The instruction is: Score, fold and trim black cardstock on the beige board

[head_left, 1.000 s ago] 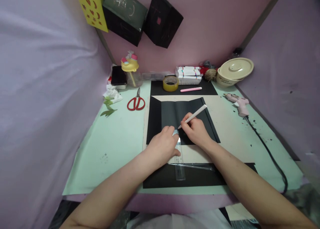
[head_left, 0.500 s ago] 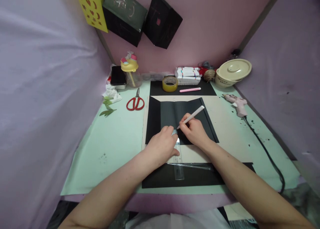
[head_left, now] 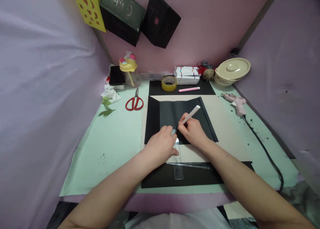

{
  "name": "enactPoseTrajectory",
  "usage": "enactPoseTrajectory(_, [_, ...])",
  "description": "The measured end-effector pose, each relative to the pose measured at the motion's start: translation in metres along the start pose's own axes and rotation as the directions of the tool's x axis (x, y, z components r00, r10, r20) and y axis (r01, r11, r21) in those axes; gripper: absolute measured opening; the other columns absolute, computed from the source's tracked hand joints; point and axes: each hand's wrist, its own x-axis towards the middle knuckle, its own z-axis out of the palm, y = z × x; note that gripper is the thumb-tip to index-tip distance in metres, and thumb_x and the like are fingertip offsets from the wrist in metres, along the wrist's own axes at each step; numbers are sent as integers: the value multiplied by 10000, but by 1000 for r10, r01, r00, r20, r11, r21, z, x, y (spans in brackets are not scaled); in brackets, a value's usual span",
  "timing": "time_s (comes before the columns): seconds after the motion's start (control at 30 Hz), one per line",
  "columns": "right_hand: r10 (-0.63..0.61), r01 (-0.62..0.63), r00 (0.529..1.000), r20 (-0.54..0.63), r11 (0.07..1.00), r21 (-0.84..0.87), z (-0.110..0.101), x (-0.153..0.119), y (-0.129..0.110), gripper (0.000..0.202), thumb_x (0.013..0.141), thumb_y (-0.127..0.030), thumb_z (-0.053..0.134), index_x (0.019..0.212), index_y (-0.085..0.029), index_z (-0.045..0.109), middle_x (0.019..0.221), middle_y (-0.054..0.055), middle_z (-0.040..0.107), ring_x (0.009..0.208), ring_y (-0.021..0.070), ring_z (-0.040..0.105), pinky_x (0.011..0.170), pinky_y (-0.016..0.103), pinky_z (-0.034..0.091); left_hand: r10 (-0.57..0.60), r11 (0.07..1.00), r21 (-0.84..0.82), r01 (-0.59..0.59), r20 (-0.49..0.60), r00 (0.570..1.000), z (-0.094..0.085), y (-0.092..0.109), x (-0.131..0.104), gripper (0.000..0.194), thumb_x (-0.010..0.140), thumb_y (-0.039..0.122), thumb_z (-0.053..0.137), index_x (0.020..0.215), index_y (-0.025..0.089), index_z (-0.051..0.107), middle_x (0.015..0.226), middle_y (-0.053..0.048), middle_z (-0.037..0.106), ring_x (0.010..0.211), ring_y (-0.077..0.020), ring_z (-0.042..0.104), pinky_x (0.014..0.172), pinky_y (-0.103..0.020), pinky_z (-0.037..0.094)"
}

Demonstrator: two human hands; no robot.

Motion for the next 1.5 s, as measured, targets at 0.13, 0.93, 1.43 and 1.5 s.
enactPoseTrajectory(0.13, [18, -12, 996, -88, 997, 70, -2, 0, 1, 154, 859, -281, 502, 723, -220, 464, 629, -30, 530, 590, 138, 513, 607, 264, 391, -3, 1000, 8, 3, -10, 1000, 0, 0, 0, 371, 767, 442, 752, 936, 131, 637, 985, -80, 522, 977, -249, 524, 777, -331, 490])
enactPoseTrajectory(0.93, [-102, 157, 978, 180, 932, -328, -31, 19, 48, 327, 828, -331, 649, 1130, -261, 543, 1409, 96, 528, 1366, 296, 410, 1110, 679, 128, -135, 985, 105, 134, -5, 991, -15, -35, -11, 524, 800, 447, 703, 1264, 225, 603, 1268, -129, 579, 1251, -345, 474, 1113, -644, 173])
enactPoseTrajectory(1.43, [-189, 246, 920, 343, 961, -128, -21, 9, 25, 263, 863, -280, 599, 1122, -265, 555, 1457, 59, 483, 1398, 244, 372, 1162, 566, 228, 8, 996, 87, -3, -67, 998, -2, -14, -3, 559, 816, 499, 680, 1249, 163, 569, 1401, -144, 477, 1361, -332, 363, 1136, -539, 219])
enactPoseTrajectory(1.5, [-188, 245, 922, 337, 960, -135, -21, 9, 26, 262, 864, -275, 596, 1122, -258, 557, 1450, 62, 490, 1396, 244, 374, 1161, 565, 228, 27, 997, 72, -23, -50, 998, -1, -12, -2, 555, 819, 490, 681, 1246, 156, 562, 1391, -136, 498, 1353, -321, 379, 1142, -536, 210])
